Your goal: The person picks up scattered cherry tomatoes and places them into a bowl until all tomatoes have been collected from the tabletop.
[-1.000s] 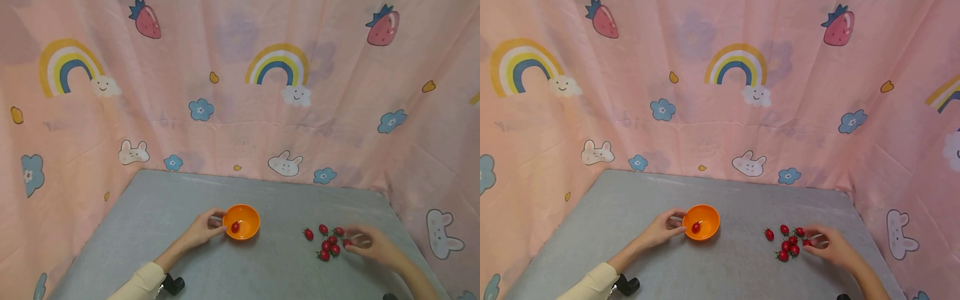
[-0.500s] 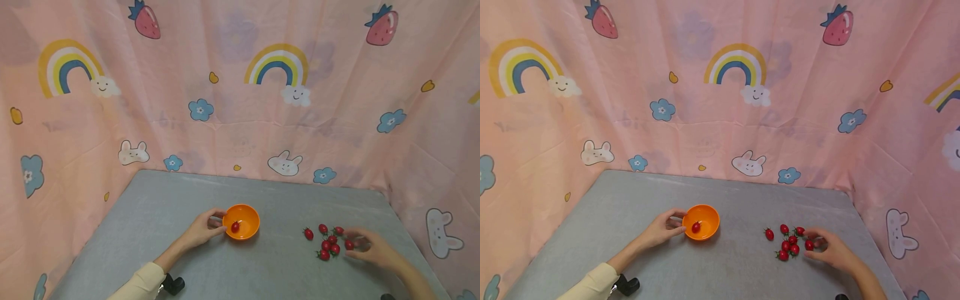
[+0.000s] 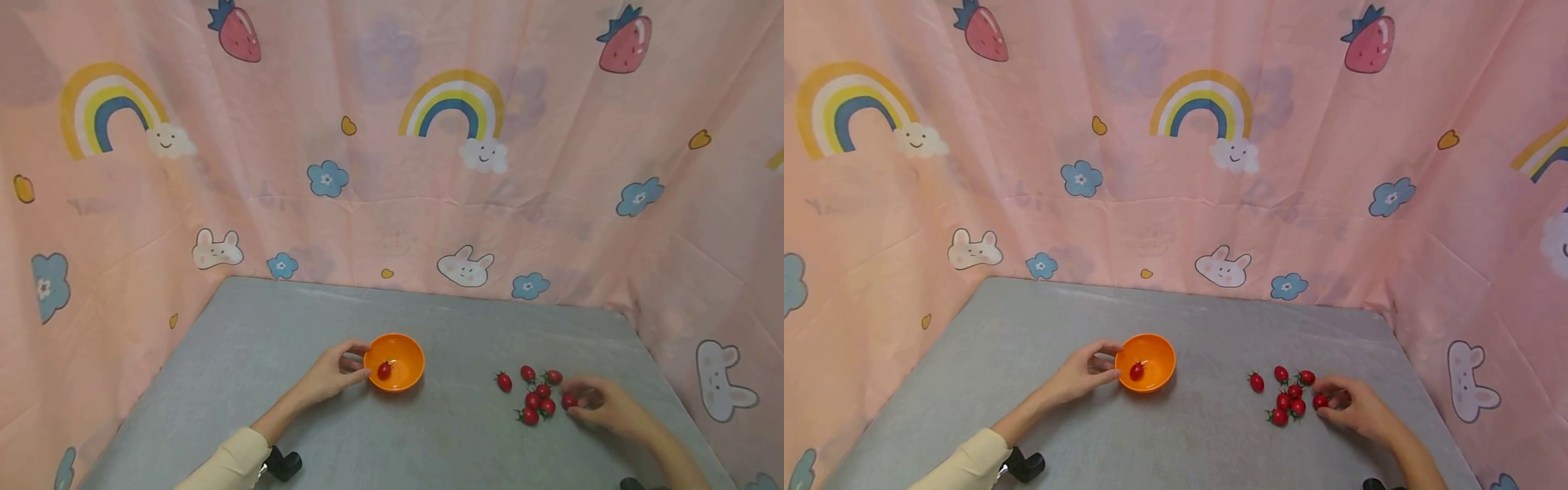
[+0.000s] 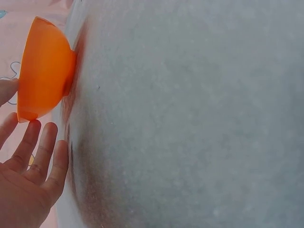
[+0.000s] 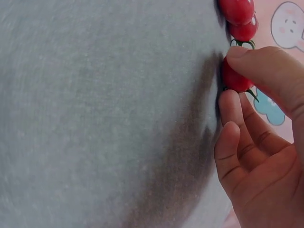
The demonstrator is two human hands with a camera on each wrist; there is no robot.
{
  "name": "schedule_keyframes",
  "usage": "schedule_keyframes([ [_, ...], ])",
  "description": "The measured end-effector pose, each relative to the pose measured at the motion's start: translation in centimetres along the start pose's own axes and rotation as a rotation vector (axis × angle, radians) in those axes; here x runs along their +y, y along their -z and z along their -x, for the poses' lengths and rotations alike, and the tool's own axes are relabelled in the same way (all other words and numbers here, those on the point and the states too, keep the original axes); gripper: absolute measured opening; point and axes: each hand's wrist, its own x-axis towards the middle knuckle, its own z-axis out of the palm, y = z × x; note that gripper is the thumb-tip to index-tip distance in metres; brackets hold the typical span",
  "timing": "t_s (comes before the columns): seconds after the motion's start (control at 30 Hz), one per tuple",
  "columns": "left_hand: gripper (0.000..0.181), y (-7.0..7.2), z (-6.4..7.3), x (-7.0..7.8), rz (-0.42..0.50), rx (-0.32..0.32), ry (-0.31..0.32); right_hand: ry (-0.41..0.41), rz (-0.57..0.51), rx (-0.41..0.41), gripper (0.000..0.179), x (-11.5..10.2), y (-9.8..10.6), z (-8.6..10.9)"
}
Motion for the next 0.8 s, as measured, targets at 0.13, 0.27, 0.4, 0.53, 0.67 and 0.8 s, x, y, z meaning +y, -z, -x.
schedule_keyframes([
  [0.13,0.042,-0.01,-0.06,0.11,0.003,0.002,-0.008,0.005,-0.005,0.001,0.035,0.02,0.05,0.01],
  [0.27,0.042,-0.01,-0.05,0.04,0.021,0.001,-0.032,-0.011,-0.011,-0.002,0.033,-0.15,0.06,-0.04],
  [0.4,0.041,0.01,-0.03,0.03,0.028,-0.003,-0.040,-0.037,0.001,0.006,0.032,-0.15,0.02,-0.17],
  [0.53,0.041,0.02,-0.04,0.07,0.025,-0.004,-0.032,-0.021,0.048,0.033,0.029,-0.19,0.02,-0.19],
  [0.67,0.041,0.01,-0.08,0.11,0.016,-0.003,-0.022,0.015,0.062,0.070,0.027,-0.50,0.17,-0.15],
  [0.8,0.041,0.00,-0.07,0.15,0.005,-0.004,-0.016,0.045,0.048,0.095,0.026,-0.43,0.36,-0.11],
])
